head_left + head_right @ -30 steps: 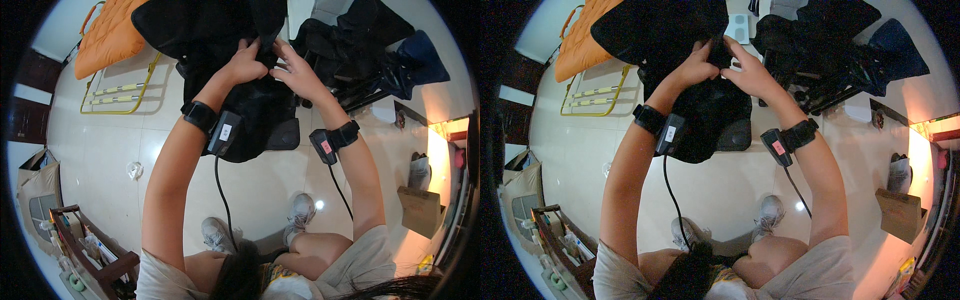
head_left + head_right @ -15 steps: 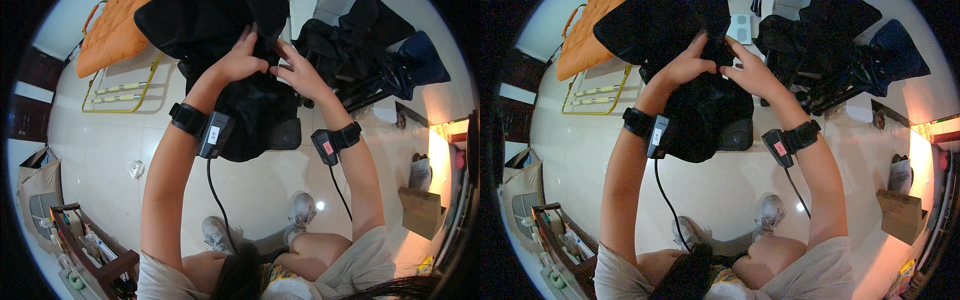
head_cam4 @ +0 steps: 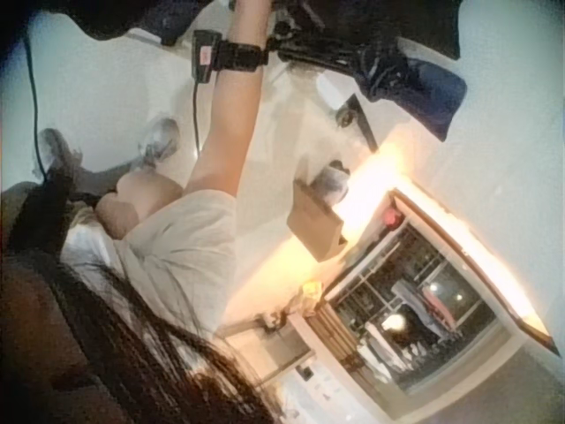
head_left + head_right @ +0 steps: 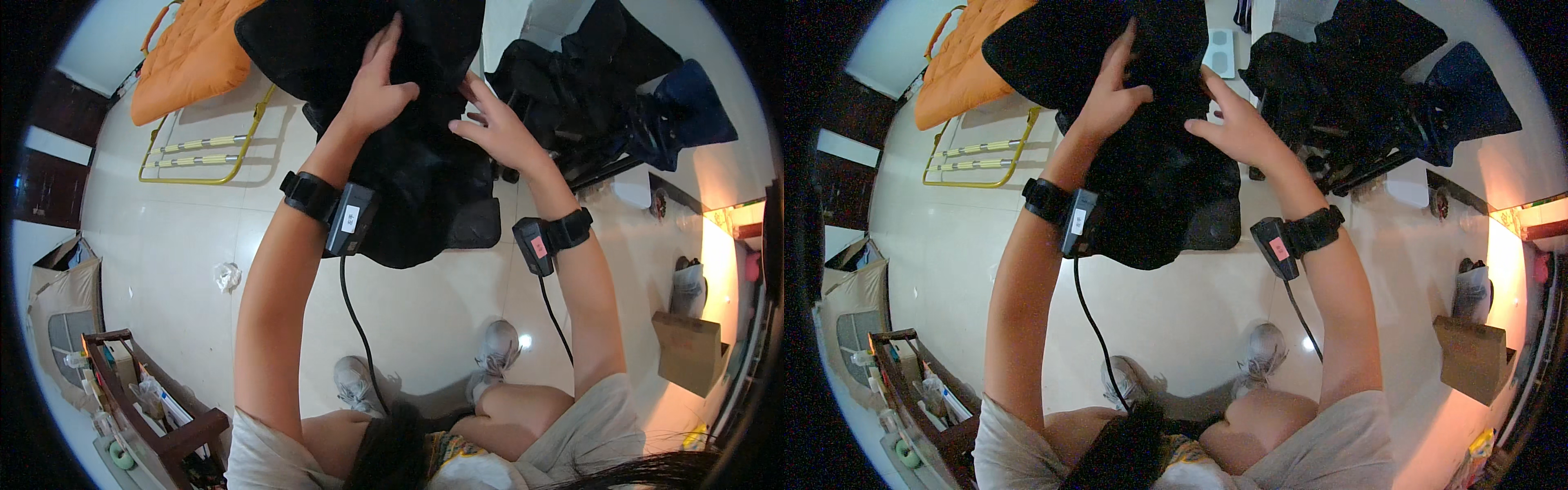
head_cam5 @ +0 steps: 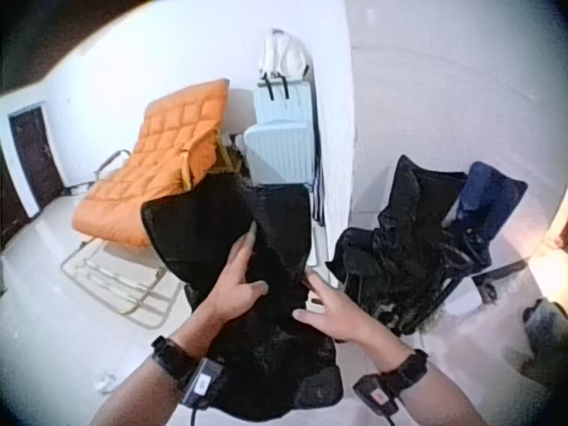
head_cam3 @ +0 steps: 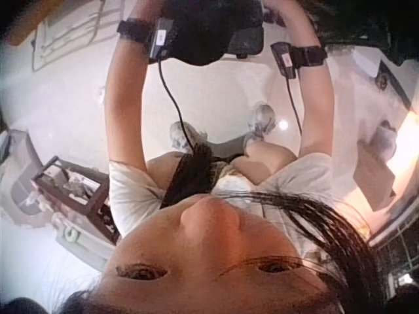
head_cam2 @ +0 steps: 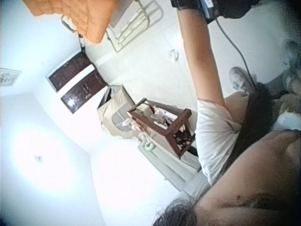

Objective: The person unbuckles and expands several folding chairs on the floor, checks their construction, then folds them back down into a compact shape and packs a separate item into a carrying bag.

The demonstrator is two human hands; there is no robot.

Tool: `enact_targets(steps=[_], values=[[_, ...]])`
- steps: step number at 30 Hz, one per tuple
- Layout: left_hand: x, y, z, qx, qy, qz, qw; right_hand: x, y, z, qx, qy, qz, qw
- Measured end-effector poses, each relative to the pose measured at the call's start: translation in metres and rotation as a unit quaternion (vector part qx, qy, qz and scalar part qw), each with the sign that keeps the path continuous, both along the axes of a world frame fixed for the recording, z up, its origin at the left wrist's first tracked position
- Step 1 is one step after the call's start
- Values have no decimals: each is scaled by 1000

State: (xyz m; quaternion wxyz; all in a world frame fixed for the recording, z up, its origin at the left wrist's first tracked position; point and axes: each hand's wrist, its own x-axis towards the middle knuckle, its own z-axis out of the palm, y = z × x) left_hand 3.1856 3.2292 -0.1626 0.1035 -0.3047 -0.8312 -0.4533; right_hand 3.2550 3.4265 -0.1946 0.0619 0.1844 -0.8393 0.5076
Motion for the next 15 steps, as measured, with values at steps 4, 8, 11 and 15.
enact_targets(steps=[4,8,11,15], values=[[7,1,0,66,6,-32,997,8,-8,-4,-13,-25,5,1000],[33,-34,-5,87,79,106,987,11,-10,-9,25,16,1,1000],[60,-77,-25,60,9,174,983,17,-13,-17,46,-45,1,998],[75,-113,-55,57,-184,188,963,24,-23,-28,-10,-78,34,996]])
